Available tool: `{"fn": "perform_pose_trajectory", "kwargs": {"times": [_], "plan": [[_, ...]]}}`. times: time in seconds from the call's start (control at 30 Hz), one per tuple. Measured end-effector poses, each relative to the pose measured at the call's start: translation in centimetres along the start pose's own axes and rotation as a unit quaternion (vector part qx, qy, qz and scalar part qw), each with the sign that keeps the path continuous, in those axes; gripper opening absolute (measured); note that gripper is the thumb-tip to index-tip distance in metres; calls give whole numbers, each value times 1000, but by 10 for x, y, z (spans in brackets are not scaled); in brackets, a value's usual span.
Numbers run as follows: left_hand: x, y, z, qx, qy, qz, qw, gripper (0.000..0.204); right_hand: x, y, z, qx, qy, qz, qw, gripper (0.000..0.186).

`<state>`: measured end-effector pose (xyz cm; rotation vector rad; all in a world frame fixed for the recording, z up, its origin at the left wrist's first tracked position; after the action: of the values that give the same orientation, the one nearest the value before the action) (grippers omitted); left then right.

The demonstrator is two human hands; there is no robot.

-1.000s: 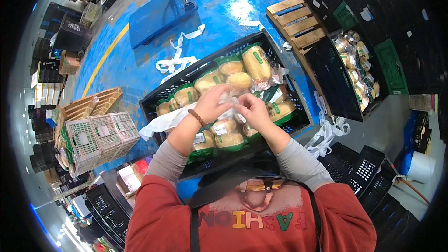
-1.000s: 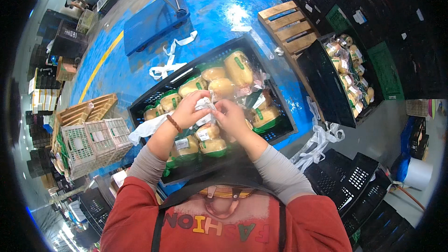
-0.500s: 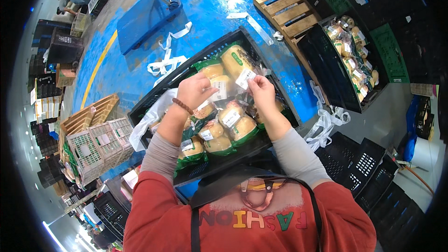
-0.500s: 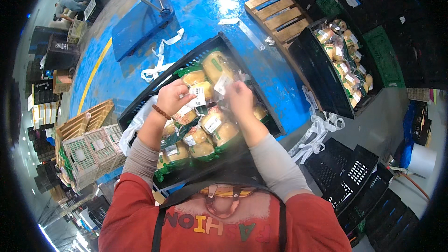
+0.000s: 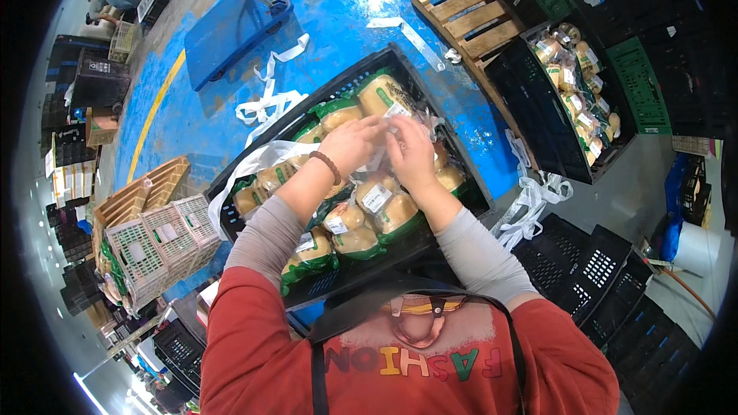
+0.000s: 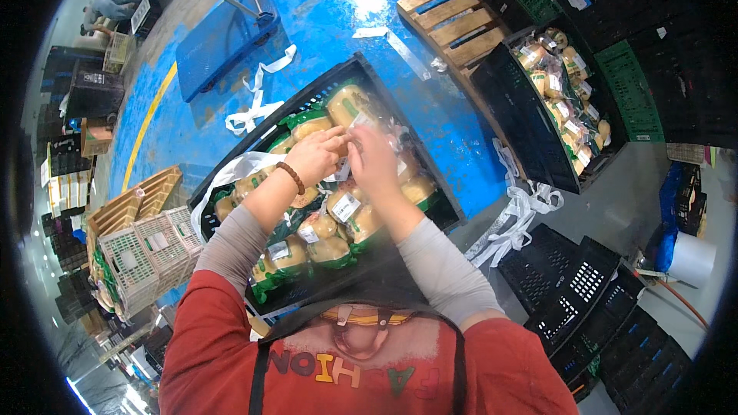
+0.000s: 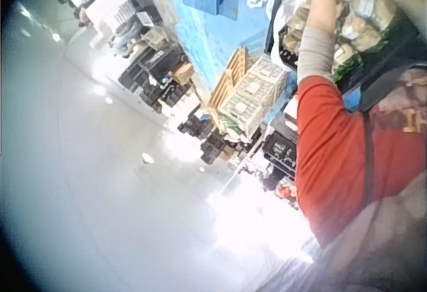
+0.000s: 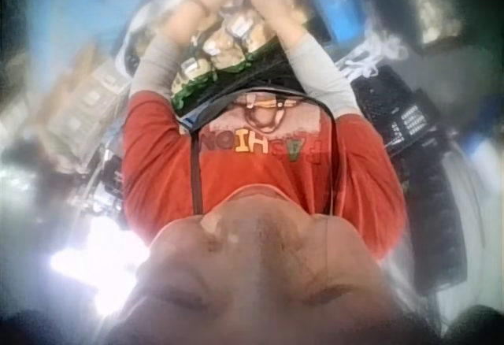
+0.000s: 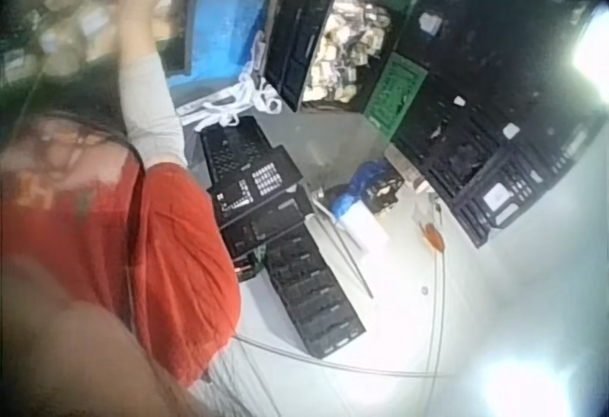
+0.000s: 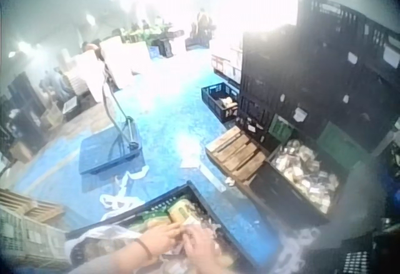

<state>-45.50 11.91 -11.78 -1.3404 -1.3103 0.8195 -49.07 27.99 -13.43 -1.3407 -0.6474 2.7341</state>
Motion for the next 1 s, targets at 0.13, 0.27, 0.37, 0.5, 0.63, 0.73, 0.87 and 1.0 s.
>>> {"fn": "perform_pose_trajectory", "kwargs": {"times": [0.13,0.27,0.37,0.5,0.63,0.73,0.87,1.0], "plan": [[-5,-9,-15,19,-4,-29,999,17,17,-2,11,-173,130,-89,972,50],[-16,-26,-46,96,-79,-228,966,17,21,-5,0,-89,45,-132,986,51],[-10,-43,-69,80,-143,-347,923,18,-32,-14,-9,-109,158,119,974,40],[-2,-37,-84,76,-131,-397,905,16,-41,7,-38,-127,245,257,926,27],[6,-35,-97,76,-169,-381,906,14,-37,6,-48,-176,245,245,921,21],[5,-34,-107,94,-208,-381,896,14,-31,-2,-59,-170,251,213,929,18],[-13,-26,-129,-41,-246,-165,954,23,-8,-29,-70,-32,406,285,867,13],[22,-3,-126,-144,-64,-151,976,32,-26,-25,-64,17,450,393,802,14]]}}
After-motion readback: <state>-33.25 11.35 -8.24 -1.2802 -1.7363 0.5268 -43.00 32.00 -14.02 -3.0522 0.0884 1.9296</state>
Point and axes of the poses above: each hand's wrist, its own z-axis towards the middle knuckle, its own y-axis out of the palm, x = y × z, the point moved 1 cm from there along z, towards the middle knuckle, and after that the axes turned 12 degrees about -y, right-handed, at the moved point
